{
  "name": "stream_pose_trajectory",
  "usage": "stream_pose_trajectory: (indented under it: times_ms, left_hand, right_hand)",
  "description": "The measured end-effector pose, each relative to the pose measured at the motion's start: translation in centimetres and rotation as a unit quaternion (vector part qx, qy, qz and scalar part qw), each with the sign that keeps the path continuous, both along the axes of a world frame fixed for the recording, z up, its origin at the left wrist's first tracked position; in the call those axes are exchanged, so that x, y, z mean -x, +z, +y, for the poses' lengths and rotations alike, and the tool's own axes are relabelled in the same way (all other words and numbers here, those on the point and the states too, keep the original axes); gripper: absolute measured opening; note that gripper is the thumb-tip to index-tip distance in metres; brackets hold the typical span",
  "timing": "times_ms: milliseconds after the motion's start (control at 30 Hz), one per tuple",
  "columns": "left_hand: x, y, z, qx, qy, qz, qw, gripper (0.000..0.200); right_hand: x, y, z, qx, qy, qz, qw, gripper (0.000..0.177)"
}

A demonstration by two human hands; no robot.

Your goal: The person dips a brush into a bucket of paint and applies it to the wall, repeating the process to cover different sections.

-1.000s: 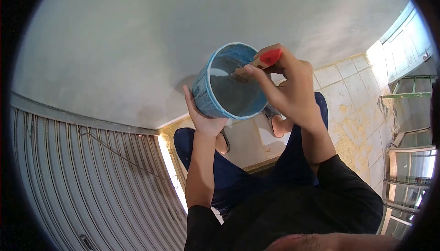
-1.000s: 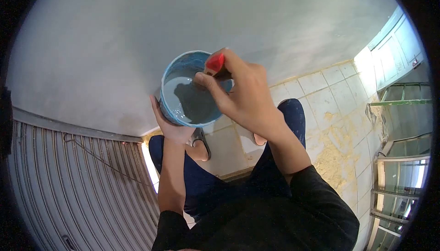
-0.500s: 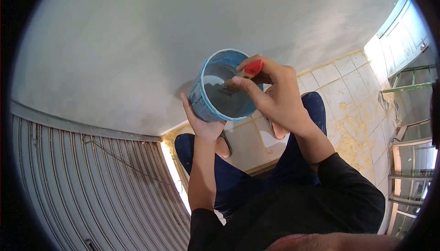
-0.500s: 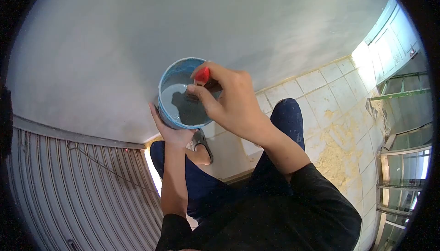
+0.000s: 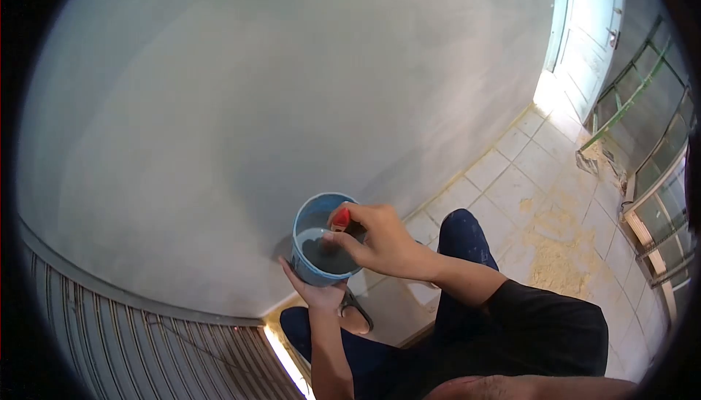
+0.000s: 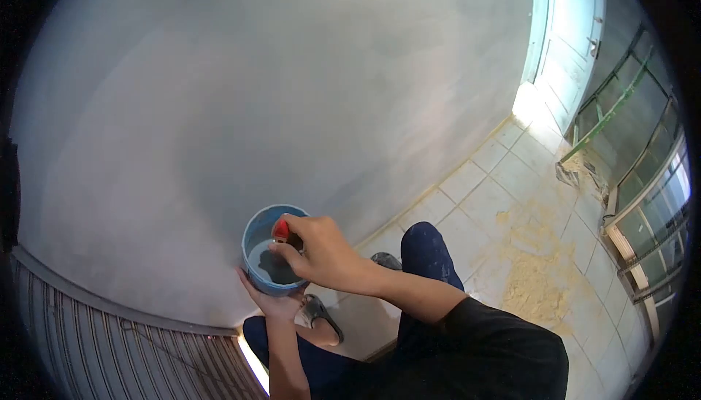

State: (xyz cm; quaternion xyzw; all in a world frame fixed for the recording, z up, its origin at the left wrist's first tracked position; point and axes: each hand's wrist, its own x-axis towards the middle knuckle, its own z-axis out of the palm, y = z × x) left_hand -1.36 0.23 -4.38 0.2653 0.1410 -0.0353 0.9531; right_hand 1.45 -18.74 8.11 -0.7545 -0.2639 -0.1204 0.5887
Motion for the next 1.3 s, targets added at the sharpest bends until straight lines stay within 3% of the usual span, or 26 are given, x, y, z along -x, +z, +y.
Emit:
stream_pose_trajectory:
  times_ms: [167,233,667,767,867,1000,1067,1100,1167,1300]
  left_hand:
    - [0.0,0.4,-0.7,0.028,0.007,0.011,1.0,0.09]
    - [0.0,0.1,-0.7,-0.006,-0.002,-0.019,1.0,0.088]
    - [-0.3,-0.1,-1.2,-0.014,-0.076,-0.069,0.995,0.092]
    - [-0.3,0.7,-2.5,-0.005,-0.084,-0.053,0.995,0.093]
    - [-0.4,0.5,-3.3,0.001,-0.143,-0.096,0.985,0.092]
    - [0.0,1.0,-3.9,0.0,-0.16,-0.091,0.983,0.093]
    - [0.0,1.5,-4.4,-0.015,-0.16,-0.076,0.984,0.093]
    - [-0.1,1.4,-4.4,-0.024,-0.158,-0.076,0.984,0.093]
    - [0.1,0.8,-4.3,-0.04,-0.158,-0.059,0.985,0.093]
    - [-0.6,-0.5,-4.7,-0.005,-0.172,-0.045,0.984,0.095]
  right_hand:
    - [-1.0,-0.7,0.2,-0.028,-0.026,-0.001,0.999,0.019]
    - [-1.5,-0.8,0.2,-0.039,-0.088,-0.002,0.995,0.021]
    - [-0.2,-0.7,-1.4,-0.086,-0.09,-0.002,0.992,0.023]
    - [0.4,-1.0,-2.8,-0.205,-0.094,0.139,0.964,0.031]
    - [1.0,-0.8,-4.7,-0.238,-0.092,0.207,0.944,0.038]
    - [2.5,0.1,-5.7,-0.192,-0.157,0.156,0.956,0.037]
    - [3.2,0.5,-6.4,-0.013,-0.167,0.016,0.986,0.034]
    - [3.0,0.2,-6.6,-0.015,-0.168,0.022,0.985,0.034]
    - [2.9,-1.3,-6.1,0.058,-0.075,-0.027,0.995,0.029]
    - [3.3,-2.7,-4.6,0.015,-0.139,-0.015,0.99,0.029]
